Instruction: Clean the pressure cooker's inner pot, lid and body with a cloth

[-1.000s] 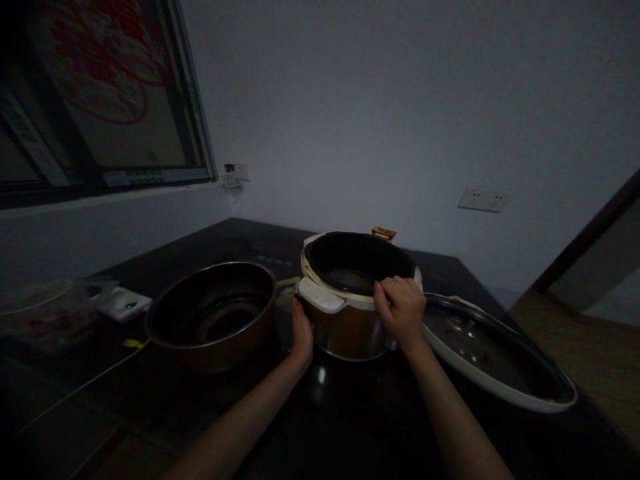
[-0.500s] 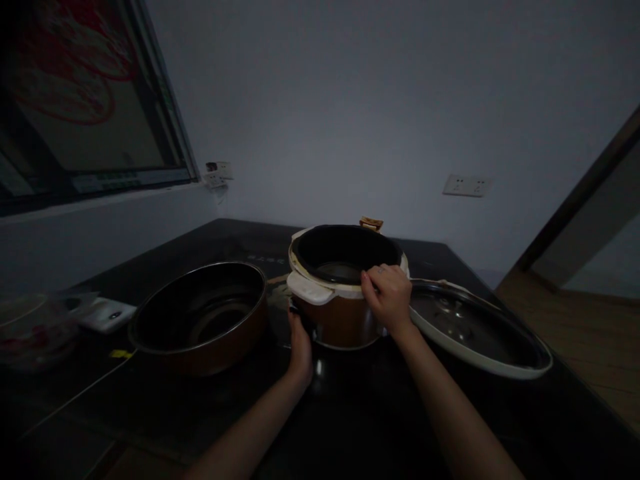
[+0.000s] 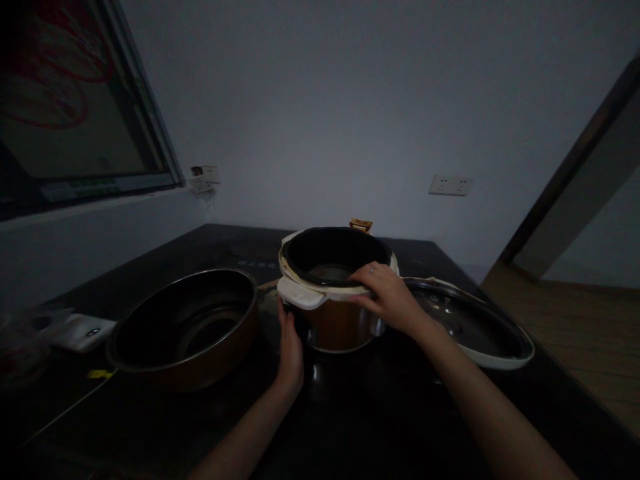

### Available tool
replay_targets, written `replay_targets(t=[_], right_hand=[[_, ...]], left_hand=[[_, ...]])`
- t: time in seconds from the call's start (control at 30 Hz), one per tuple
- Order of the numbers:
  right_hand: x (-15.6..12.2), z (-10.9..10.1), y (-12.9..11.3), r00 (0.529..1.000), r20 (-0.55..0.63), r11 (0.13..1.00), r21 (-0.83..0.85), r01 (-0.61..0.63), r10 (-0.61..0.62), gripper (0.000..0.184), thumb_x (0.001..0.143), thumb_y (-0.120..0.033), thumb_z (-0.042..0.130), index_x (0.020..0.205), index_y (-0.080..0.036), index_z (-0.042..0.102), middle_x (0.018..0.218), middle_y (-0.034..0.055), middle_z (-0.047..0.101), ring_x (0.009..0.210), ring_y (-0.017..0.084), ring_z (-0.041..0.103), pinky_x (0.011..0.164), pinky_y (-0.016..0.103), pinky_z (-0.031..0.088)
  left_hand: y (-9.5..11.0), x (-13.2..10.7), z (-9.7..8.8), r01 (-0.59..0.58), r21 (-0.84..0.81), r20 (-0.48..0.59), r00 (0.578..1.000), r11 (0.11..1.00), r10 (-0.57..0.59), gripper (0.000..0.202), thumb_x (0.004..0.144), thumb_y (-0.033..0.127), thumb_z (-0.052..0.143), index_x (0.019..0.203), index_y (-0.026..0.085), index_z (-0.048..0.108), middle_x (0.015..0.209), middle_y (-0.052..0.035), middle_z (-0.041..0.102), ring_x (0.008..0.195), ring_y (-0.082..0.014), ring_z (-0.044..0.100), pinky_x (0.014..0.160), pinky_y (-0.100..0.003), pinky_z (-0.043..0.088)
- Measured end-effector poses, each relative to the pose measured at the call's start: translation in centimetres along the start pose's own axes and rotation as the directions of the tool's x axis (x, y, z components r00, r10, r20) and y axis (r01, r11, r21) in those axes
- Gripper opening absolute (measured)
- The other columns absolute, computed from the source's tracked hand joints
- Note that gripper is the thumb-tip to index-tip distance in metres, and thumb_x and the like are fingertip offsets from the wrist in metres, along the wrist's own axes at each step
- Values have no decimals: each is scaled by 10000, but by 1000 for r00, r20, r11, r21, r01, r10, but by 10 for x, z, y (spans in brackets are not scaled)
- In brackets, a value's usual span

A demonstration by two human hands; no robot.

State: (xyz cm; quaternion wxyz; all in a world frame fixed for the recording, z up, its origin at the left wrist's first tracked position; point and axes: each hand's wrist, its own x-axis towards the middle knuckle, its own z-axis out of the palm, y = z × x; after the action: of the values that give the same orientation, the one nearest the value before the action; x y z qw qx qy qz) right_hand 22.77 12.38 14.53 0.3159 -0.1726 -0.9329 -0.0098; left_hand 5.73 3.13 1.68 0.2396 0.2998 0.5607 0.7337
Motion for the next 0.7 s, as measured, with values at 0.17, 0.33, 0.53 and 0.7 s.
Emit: replay_targets(t=[0.17,0.33,0.53,0.7], right_hand=[[-2,-9,17,996,87,1000,-8,-1,2,559,772,-425,686,1263,-234,503,1154,100,617,1104,268,545,1045,547,295],[-5,-4,33,995,76,997,38,-62,59,534,740,-521,684,1186,-251,567,1149,87,617,1134,265,537,1092,593,136],[-4,4,25,996,15,994,68,-87,86,376,741,-561,663,912,-228,626,1031,58,657,1073,240,557,1091,558,126],[8,16,4,983,-42,984,0,-177,177,352,756,-543,660,893,-223,612,967,44,663,1013,234,566,1076,551,145]], left_hand=[[10,-47,6,-41,91,128,991,995,29,655,942,396,321,1500,192,46,1589,-10,-70,1438,-129,-69,1165,-342,7],[18,-54,6,-97,155,215,975,983,62,690,937,385,350,1500,210,-10,1577,13,-141,1429,-123,-122,1161,-350,-17],[27,-46,8,-137,146,237,966,980,100,710,921,369,399,1502,234,14,1579,10,-116,1433,-148,-88,1160,-372,-3],[31,-23,6,-109,132,175,981,985,85,734,903,373,424,1502,182,45,1583,-30,-67,1438,-166,-47,1155,-366,-2]])
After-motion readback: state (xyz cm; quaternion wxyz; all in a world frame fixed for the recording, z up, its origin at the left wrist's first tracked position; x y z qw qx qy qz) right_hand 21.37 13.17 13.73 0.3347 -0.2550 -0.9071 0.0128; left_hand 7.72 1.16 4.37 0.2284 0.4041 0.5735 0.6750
